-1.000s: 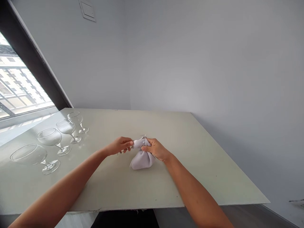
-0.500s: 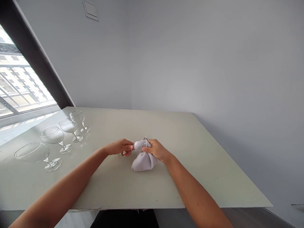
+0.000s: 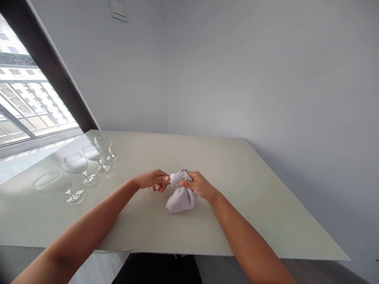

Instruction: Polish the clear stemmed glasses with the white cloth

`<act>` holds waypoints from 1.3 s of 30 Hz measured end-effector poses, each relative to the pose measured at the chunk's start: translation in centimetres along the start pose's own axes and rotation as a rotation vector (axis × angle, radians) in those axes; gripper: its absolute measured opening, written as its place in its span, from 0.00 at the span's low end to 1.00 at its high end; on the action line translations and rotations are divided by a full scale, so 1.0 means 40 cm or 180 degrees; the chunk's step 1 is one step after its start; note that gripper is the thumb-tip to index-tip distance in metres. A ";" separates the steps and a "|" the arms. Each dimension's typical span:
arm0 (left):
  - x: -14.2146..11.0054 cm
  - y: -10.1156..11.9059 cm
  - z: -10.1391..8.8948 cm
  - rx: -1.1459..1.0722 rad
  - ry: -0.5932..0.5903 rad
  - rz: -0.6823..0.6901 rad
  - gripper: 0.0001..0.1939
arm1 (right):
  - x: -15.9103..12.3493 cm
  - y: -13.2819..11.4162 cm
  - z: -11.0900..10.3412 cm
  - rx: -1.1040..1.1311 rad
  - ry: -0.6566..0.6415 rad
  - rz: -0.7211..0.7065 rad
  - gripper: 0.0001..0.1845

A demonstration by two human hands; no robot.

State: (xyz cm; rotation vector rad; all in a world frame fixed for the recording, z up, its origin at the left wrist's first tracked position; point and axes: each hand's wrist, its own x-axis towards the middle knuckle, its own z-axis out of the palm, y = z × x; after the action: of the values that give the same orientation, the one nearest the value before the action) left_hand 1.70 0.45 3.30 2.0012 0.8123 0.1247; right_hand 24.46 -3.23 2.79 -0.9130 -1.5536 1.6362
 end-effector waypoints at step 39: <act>0.050 -0.029 0.073 0.2057 0.1947 0.0104 0.09 | 0.027 0.040 0.056 -0.3856 0.0774 -0.1685 0.19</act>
State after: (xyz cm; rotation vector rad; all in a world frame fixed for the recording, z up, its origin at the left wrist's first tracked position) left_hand 3.85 -0.13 0.30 2.6298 1.3274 0.5755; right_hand 21.96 -3.50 1.25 -1.0481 -2.3134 0.0873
